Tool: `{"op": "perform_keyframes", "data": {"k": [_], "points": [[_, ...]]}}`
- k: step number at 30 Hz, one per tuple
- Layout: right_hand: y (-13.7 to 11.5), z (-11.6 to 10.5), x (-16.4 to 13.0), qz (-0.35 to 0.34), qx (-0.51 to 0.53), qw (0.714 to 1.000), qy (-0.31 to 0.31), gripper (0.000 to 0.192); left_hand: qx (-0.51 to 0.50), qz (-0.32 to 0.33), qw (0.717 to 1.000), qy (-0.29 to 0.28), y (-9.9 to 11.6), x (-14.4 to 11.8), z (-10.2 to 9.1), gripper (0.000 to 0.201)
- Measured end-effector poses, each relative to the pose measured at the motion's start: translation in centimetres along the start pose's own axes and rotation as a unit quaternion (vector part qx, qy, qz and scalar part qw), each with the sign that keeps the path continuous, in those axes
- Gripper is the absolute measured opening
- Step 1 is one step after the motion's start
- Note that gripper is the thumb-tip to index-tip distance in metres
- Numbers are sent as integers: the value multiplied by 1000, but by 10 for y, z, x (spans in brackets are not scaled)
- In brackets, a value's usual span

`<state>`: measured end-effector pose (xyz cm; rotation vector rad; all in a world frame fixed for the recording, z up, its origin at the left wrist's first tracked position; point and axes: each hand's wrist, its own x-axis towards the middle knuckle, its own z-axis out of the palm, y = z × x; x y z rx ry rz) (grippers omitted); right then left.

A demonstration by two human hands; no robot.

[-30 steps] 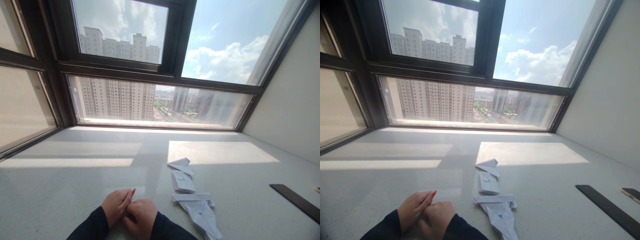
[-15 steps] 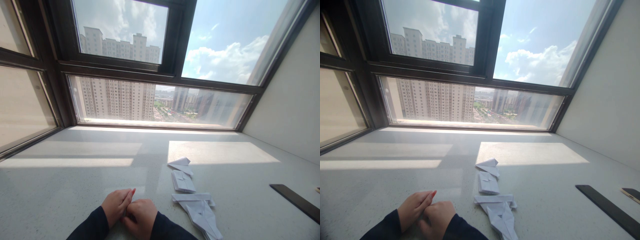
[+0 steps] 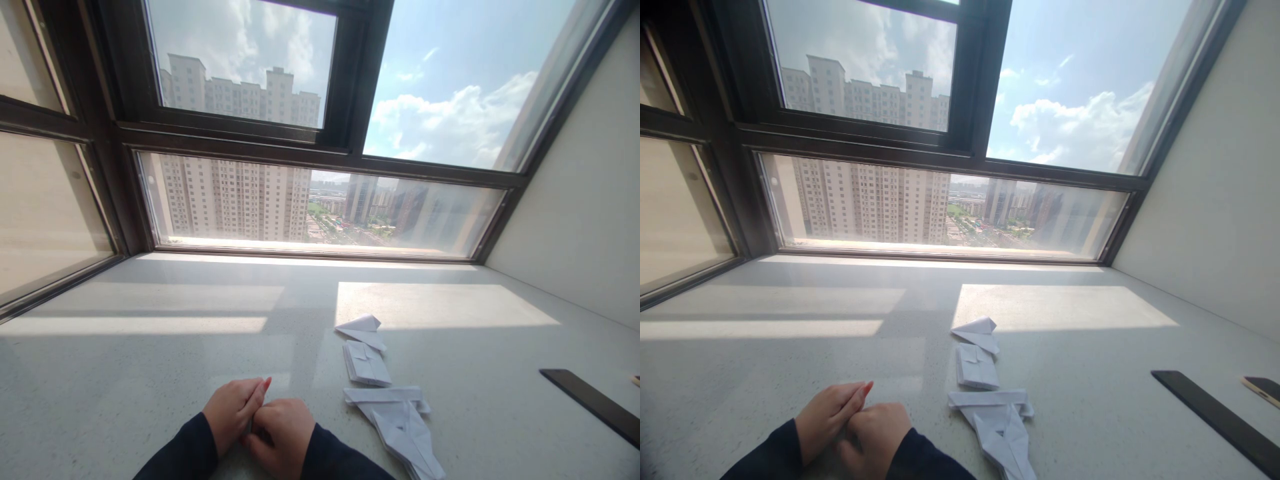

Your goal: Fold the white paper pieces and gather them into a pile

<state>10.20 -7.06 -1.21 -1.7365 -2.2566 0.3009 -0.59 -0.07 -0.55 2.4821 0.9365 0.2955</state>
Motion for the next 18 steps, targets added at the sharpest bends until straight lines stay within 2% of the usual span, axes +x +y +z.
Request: {"op": "perform_keyframes", "data": {"k": [18], "points": [[0,0,1,0,-5,1000,1,23,-6,1,1000,6,0,-1,1,40]]}}
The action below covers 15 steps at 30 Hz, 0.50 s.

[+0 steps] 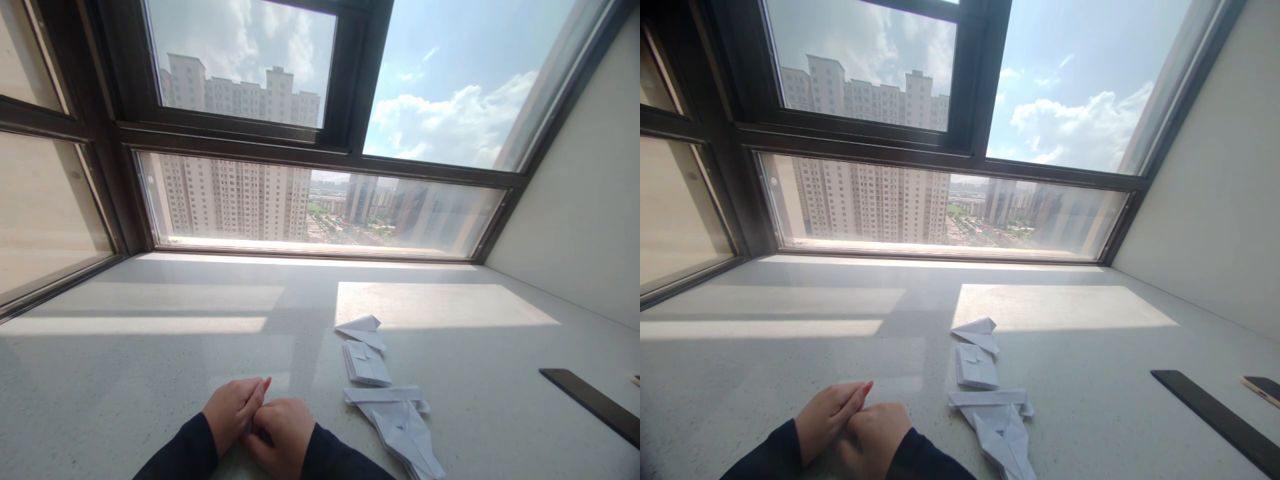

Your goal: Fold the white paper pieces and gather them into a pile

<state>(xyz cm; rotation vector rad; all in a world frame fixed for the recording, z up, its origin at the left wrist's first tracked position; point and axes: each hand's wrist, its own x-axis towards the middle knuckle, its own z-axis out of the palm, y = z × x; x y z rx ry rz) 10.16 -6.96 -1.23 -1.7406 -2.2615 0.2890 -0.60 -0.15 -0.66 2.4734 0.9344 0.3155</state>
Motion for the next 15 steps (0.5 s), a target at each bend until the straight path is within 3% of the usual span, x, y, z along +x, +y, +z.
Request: {"op": "perform_keyframes", "data": {"k": [15], "points": [[-2,-3,-1,7,-3,1000,-16,24,2,3,1000,-7,0,0,-1,41]]}}
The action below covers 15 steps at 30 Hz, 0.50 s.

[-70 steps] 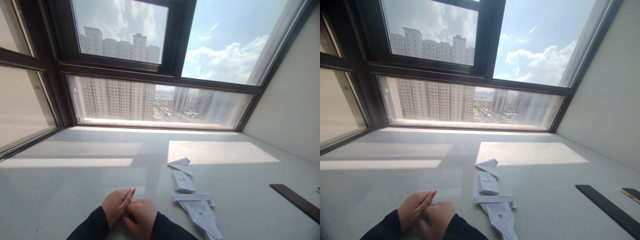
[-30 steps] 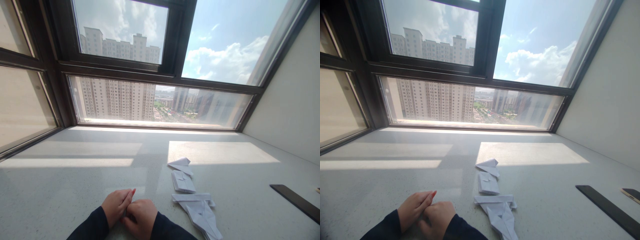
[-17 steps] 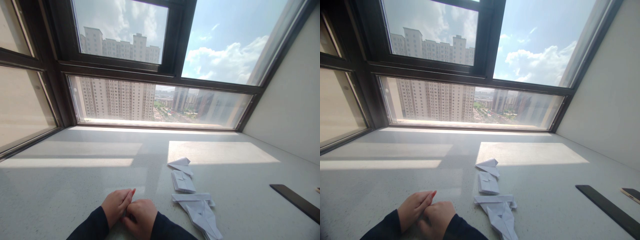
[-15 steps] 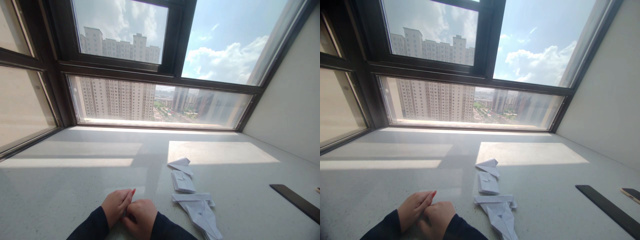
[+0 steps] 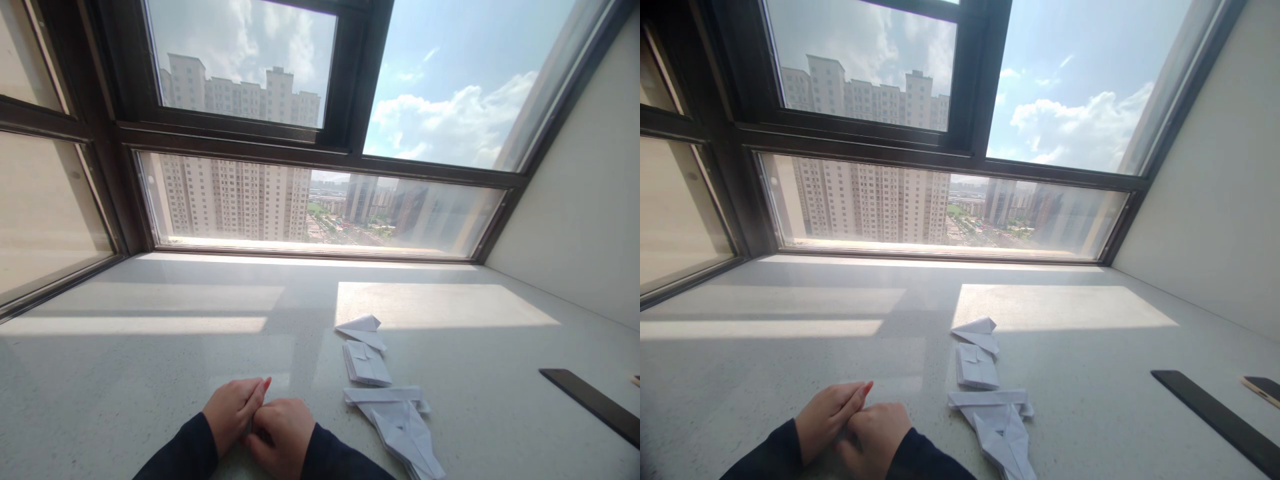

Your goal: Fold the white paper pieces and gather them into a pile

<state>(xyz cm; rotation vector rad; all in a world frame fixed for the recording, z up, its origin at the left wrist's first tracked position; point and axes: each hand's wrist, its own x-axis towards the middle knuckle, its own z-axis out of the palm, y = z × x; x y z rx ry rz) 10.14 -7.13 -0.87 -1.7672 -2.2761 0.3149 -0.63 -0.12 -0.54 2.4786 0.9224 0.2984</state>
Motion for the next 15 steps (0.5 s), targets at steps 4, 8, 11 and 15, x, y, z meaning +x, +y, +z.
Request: {"op": "perform_keyframes", "data": {"k": [4,8,11,15], "points": [[0,-1,0,3,7,1000,-7,24,3,-3,1000,3,0,0,0,40],[0,-1,0,1,9,1000,-8,25,3,-2,1000,5,1,0,0,40],[0,0,0,1,4,1000,-7,24,4,-5,1000,0,2,0,-1,41],[1,1,0,1,-1,1000,-4,24,4,-7,1000,-2,2,0,-1,41]]}}
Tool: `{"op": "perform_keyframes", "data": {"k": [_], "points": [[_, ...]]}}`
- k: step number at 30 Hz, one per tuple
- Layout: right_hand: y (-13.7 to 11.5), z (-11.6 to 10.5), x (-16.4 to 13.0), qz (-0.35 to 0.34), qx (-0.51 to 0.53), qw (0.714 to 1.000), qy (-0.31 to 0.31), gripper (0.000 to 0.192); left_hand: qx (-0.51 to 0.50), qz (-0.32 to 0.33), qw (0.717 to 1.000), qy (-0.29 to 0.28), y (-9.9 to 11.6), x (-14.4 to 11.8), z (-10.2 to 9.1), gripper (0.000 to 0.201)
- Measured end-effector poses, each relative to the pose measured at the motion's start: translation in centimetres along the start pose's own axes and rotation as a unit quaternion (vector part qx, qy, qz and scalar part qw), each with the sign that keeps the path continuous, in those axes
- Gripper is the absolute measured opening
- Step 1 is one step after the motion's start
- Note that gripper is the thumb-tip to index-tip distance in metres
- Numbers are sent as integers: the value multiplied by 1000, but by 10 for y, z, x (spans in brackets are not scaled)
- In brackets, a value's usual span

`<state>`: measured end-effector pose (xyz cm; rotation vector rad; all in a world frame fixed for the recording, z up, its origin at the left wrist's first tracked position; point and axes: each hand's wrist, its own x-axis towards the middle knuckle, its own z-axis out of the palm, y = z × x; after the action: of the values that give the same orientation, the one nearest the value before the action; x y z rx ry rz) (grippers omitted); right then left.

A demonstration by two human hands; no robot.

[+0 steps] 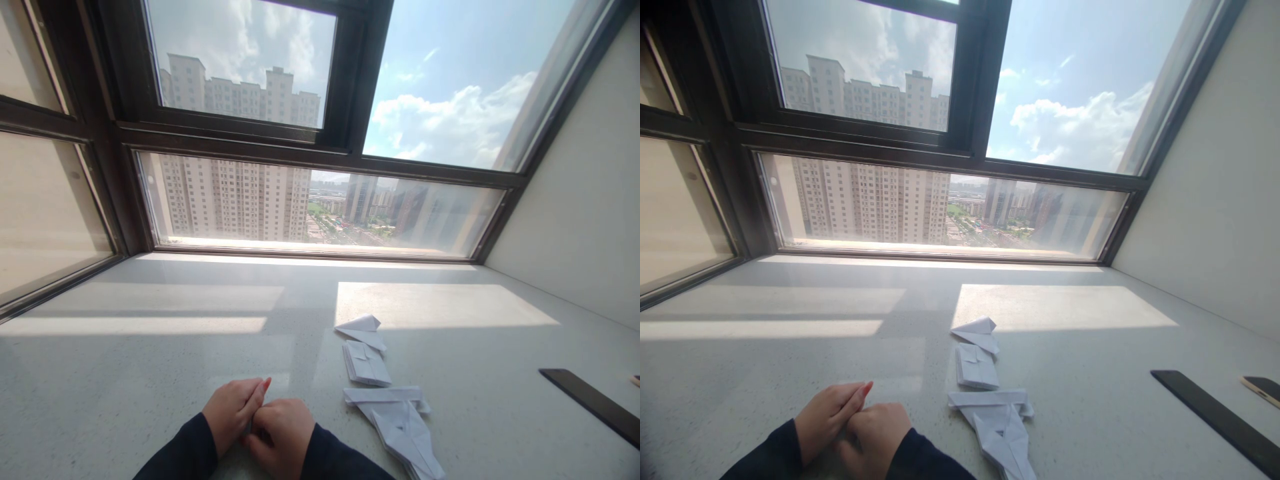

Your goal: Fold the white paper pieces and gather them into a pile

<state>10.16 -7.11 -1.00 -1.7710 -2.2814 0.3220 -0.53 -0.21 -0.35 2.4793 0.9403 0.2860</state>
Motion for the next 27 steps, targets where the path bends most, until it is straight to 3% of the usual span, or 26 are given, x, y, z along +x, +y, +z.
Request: {"op": "perform_keyframes", "data": {"k": [14,16,19,21,23,25,27], "points": [[-2,-3,-1,-8,26,999,20,23,-17,-1,1000,6,-4,3,0,42],[-2,-11,-2,-12,59,997,42,24,-17,1,1000,0,-6,4,0,43],[7,-38,-6,6,91,987,130,31,8,3,1000,-10,-2,3,-3,44],[27,-63,-9,38,85,975,200,37,44,25,999,14,11,0,-3,42],[57,-86,-11,69,54,964,252,39,70,91,991,64,36,-2,2,36],[92,-103,-11,110,15,959,260,35,49,188,977,88,71,-1,15,29],[126,-108,-10,145,-16,966,215,33,22,283,956,74,110,4,38,24]]}}
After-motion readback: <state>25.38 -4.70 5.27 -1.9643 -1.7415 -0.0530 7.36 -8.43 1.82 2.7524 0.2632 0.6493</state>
